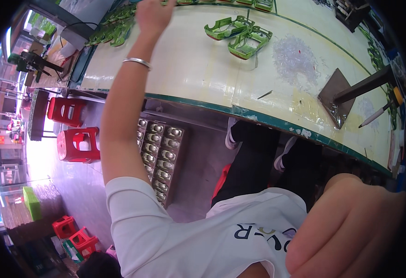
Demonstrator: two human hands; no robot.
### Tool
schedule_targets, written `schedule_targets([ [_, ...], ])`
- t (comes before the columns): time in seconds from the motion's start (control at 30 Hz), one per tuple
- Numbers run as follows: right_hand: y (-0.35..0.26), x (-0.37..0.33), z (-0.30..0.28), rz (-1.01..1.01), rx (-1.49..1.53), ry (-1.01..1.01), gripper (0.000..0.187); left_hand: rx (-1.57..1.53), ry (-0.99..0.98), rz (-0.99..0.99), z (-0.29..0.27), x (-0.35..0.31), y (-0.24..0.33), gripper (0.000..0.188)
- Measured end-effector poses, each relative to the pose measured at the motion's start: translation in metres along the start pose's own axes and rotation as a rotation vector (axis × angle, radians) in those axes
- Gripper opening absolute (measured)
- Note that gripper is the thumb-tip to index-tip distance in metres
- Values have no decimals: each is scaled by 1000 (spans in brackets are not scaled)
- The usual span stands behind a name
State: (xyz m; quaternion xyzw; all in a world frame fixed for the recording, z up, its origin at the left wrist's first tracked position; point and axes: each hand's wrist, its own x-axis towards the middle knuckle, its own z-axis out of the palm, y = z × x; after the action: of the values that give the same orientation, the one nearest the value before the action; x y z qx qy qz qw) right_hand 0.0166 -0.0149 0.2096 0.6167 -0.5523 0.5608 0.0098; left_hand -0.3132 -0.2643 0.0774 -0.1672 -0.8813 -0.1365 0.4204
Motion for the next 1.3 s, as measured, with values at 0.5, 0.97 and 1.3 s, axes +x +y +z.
schedule_targets([
  [0.5, 137, 55, 24, 271, 160, 437, 34, 400, -658, -578, -12, 14, -227, 106],
  [0.97, 249, -10, 48, 728, -184, 338, 36, 53, -971, -611, 33, 35, -266, 103],
  [1.3, 250, -9, 50, 812, -268, 307, 31, 333, -957, -472, 16, 6, -155, 93],
])
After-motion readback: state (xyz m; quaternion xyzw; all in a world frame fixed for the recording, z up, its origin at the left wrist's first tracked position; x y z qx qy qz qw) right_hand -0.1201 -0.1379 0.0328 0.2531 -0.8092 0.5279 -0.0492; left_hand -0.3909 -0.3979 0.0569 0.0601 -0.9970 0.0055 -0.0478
